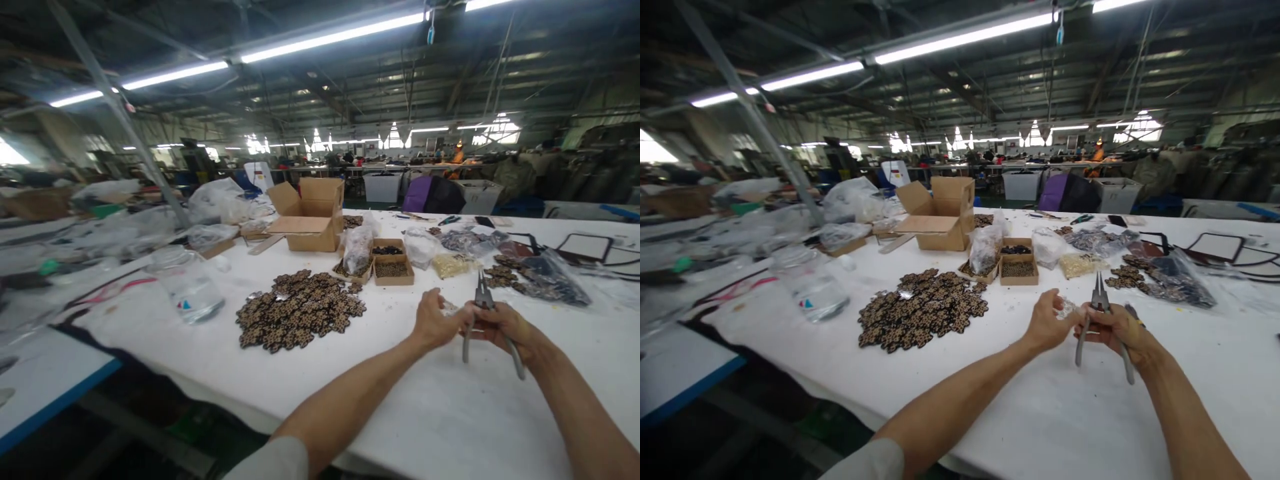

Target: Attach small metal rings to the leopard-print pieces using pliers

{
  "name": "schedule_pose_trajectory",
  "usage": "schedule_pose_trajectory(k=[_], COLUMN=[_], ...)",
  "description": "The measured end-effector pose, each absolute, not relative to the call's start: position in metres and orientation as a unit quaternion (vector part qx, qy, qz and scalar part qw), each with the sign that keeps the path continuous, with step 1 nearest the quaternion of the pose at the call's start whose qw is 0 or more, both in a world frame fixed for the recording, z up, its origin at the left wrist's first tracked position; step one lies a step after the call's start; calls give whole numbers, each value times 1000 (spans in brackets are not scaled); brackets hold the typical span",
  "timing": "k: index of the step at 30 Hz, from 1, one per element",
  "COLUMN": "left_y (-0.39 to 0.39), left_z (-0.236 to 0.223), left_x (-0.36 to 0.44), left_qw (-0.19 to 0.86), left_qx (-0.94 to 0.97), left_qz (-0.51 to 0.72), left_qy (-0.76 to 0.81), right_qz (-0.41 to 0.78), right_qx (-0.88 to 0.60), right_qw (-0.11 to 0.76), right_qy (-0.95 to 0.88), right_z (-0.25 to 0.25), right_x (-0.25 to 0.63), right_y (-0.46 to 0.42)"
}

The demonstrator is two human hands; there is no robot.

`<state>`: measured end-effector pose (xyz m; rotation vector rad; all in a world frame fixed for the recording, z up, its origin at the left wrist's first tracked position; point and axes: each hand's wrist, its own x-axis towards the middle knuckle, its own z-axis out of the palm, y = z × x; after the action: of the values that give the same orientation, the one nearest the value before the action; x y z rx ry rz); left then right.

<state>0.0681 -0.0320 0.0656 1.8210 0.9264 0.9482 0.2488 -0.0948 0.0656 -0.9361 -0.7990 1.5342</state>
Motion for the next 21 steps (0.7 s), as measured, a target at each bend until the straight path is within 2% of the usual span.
schedule_pose_trajectory(k=[2,6,11,21], left_y=[-6,33,42,46], left_z=[73,77,71,60], left_x=[59,30,-4,-3], left_qw=[443,582,663,591], left_qx=[696,630,602,665], left_qz=[412,393,367,380], left_qy=[386,333,253,253], right_qz=[677,721,753,768], right_qx=[-384,-350,-337,-334], right_qw=[516,429,365,348], right_qy=[-358,-416,-431,-422], right_z=[75,78,60,50], right_x=[242,210,179,169], right_y=[-101,-106,-104,-97])
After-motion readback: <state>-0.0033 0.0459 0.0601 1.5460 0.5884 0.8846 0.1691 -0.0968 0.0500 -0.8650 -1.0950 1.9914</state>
